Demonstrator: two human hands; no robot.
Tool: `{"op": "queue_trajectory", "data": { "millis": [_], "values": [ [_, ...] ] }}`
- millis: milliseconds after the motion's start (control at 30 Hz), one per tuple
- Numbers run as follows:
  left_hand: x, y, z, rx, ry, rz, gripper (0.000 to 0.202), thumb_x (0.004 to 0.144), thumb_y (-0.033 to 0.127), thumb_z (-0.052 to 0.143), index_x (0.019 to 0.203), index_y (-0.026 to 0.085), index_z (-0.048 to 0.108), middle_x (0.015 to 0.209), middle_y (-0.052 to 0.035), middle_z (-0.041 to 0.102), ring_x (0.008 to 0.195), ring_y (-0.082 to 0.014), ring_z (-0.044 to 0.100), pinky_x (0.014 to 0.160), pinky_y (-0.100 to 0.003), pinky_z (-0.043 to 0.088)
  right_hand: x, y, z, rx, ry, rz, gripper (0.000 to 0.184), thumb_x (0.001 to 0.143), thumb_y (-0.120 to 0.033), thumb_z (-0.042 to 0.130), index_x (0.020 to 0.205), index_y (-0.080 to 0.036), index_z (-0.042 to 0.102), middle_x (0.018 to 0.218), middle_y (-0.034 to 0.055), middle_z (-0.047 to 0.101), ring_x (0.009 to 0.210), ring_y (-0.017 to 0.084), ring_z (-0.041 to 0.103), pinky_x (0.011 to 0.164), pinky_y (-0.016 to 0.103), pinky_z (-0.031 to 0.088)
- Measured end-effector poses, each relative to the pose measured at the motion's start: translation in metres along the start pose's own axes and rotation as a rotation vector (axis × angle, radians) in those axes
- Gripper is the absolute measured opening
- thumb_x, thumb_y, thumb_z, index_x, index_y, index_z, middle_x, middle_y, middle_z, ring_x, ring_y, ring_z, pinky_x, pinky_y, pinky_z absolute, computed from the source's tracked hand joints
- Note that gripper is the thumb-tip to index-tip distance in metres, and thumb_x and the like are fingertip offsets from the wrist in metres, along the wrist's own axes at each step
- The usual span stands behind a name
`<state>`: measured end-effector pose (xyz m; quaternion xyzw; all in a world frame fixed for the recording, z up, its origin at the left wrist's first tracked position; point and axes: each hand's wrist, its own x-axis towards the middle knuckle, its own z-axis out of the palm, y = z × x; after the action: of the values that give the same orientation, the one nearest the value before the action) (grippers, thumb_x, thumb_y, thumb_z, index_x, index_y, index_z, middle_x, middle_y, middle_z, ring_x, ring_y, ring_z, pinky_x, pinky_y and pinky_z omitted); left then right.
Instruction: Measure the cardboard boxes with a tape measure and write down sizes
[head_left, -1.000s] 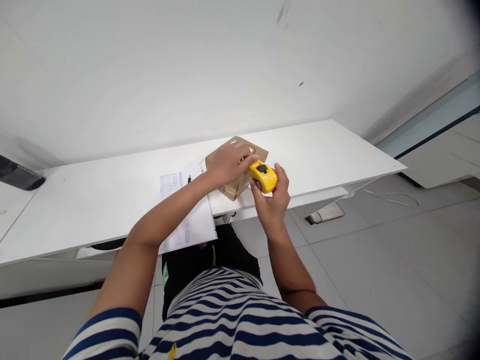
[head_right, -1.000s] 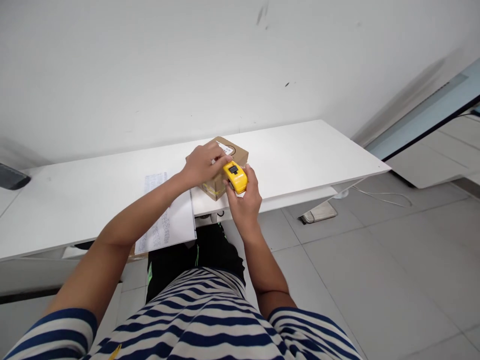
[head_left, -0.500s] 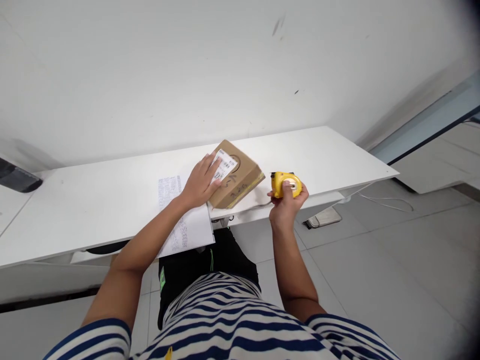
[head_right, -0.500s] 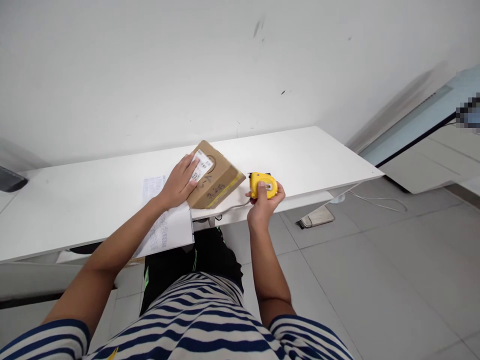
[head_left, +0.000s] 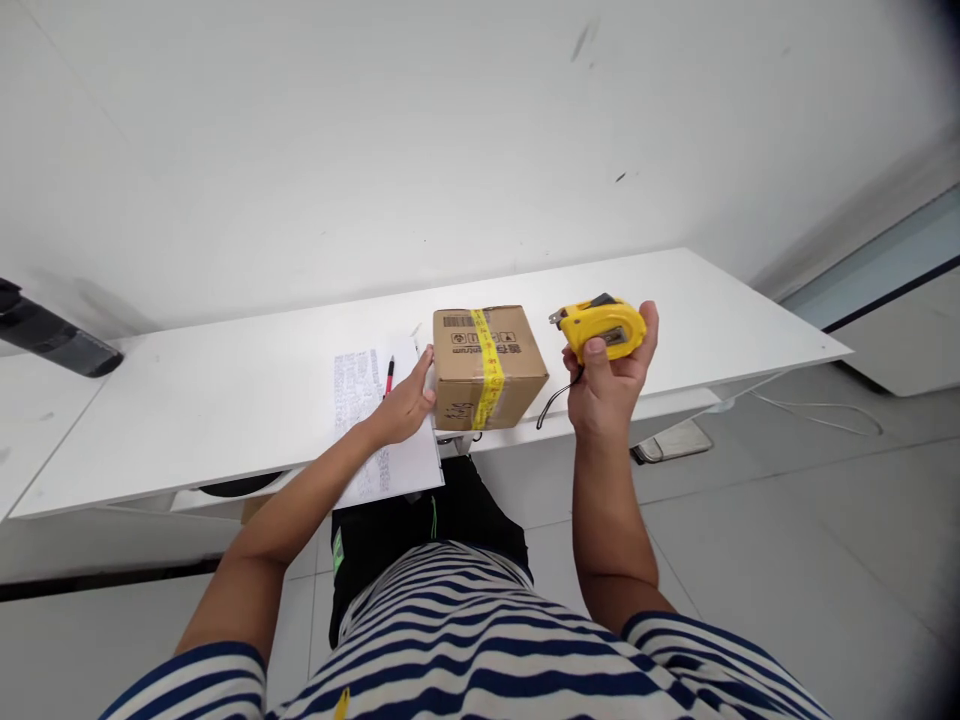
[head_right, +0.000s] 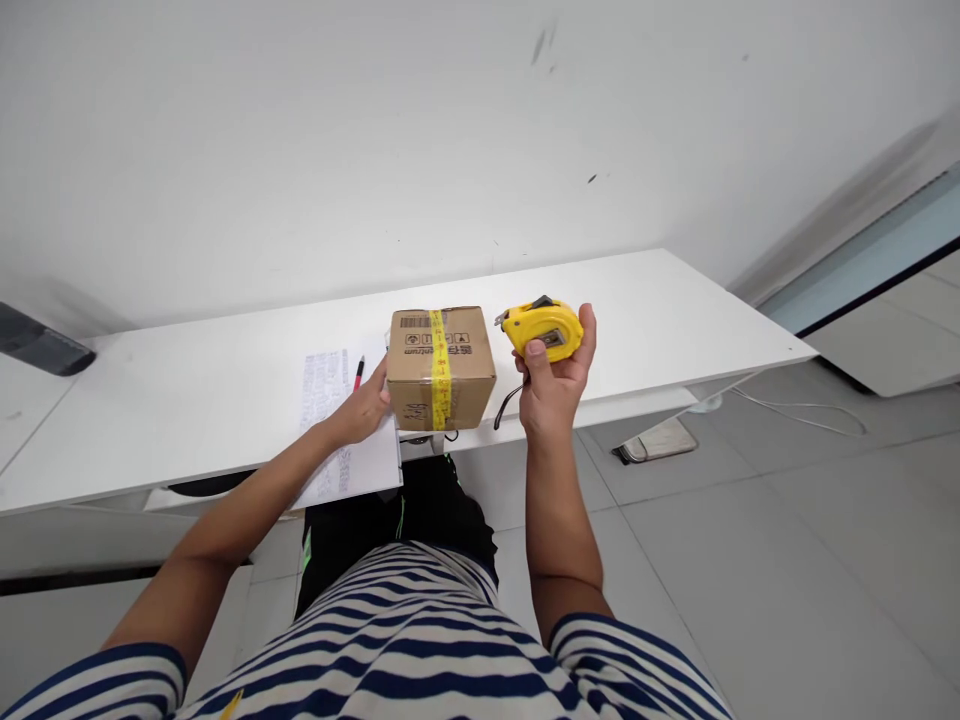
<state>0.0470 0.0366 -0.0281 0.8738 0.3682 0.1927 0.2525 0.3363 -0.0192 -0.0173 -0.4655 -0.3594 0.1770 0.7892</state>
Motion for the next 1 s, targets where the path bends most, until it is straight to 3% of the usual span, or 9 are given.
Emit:
{"op": "queue_trajectory", "data": {
  "millis": [67,133,233,300,433,533,667,833,1000],
  "values": [
    [0.001,0.003,0.006,-0.046,0.003,0.029,0.085,0.105,0.064,0.033,0.173,0.025,0.000,0.182,-0.0141,0.013,0.169,-0.0292,0.020,0.133,-0.051,0.034,0.000,-0.005,0.001,-0.056,-0.048,-0.084,0.095,0.078,-0.068,0.075,0.157,-0.045,0.029,0.140,0.0076,0.056,0.093,0.018,0.067,0.074,0.038,0.061],
    [0.000,0.012,0.005,-0.060,0.125,0.045,0.086,0.102,0.066,0.042,0.171,0.026,0.011,0.182,-0.0152,0.011,0.169,-0.0298,0.018,0.133,-0.052,0.033,-0.002,-0.013,-0.001,-0.088,-0.086,-0.175,0.093,0.077,-0.069,0.075,0.155,-0.042,0.032,0.134,0.0083,0.058,0.106,0.023,0.068,0.084,0.044,0.063],
    [-0.009,0.040,-0.010,-0.072,0.448,0.064,0.063,0.101,0.065,0.041,0.152,0.028,0.043,0.162,-0.0170,0.048,0.154,-0.0275,0.044,0.124,-0.050,0.044,-0.006,-0.029,-0.005,-0.098,-0.140,-0.277,0.082,0.072,-0.069,0.082,0.139,-0.038,0.047,0.125,0.0064,0.060,0.110,0.025,0.068,0.092,0.047,0.063],
    [-0.016,0.068,-0.026,-0.100,0.522,0.022,0.050,0.103,0.064,0.035,0.132,0.030,0.057,0.135,-0.0143,0.066,0.128,-0.0256,0.061,0.112,-0.047,0.052,-0.011,-0.041,-0.008,-0.118,-0.197,-0.294,0.078,0.067,-0.070,0.086,0.129,-0.036,0.054,0.122,0.0055,0.062,0.107,0.025,0.069,0.089,0.047,0.064],
    [-0.024,0.123,-0.051,-0.285,0.145,-0.086,0.046,0.099,0.068,0.044,0.117,0.032,0.066,0.115,-0.0096,0.072,0.098,-0.0226,0.064,0.094,-0.043,0.056,-0.025,-0.066,-0.006,-0.172,-0.418,-0.344,0.072,0.060,-0.075,0.087,0.115,-0.036,0.062,0.110,0.0052,0.071,0.100,0.029,0.073,0.085,0.055,0.065],
    [-0.024,0.140,-0.056,-0.525,-0.085,-0.100,0.044,0.097,0.067,0.050,0.094,0.028,0.068,0.085,-0.0051,0.068,0.077,-0.0172,0.059,0.075,-0.036,0.053,-0.033,-0.076,-0.004,-0.117,-0.549,-0.452,0.062,0.069,-0.063,0.089,0.121,-0.041,0.064,0.107,0.0016,0.075,0.096,0.028,0.075,0.084,0.056,0.066],
    [-0.019,0.130,-0.055,-0.665,-0.024,-0.081,0.046,0.090,0.064,0.067,0.072,0.023,0.058,0.064,0.0013,0.054,0.060,-0.0105,0.046,0.056,-0.027,0.040,-0.020,-0.068,-0.010,-0.045,-0.614,-0.513,0.069,0.071,-0.056,0.092,0.133,-0.044,0.064,0.108,0.0014,0.077,0.096,0.026,0.075,0.083,0.050,0.067],
    [-0.009,0.088,-0.062,-0.733,0.155,-0.197,0.049,0.090,0.058,0.070,0.064,0.020,0.052,0.058,0.0030,0.050,0.056,-0.0080,0.044,0.054,-0.023,0.038,0.043,-0.031,-0.034,0.058,-0.423,-0.342,0.071,0.070,-0.055,0.093,0.134,-0.045,0.065,0.114,0.0018,0.071,0.087,0.020,0.070,0.063,0.032,0.062],
    [0.005,0.056,-0.065,-0.693,0.046,-0.434,0.044,0.091,0.051,0.070,0.063,0.019,0.059,0.055,0.0016,0.052,0.051,-0.0082,0.044,0.052,-0.024,0.036,0.091,0.009,-0.049,0.105,-0.398,-0.119,0.056,0.068,-0.051,0.094,0.118,-0.045,0.070,0.102,-0.0008,0.067,0.073,0.013,0.060,0.047,0.021,0.041]
  ]
}}
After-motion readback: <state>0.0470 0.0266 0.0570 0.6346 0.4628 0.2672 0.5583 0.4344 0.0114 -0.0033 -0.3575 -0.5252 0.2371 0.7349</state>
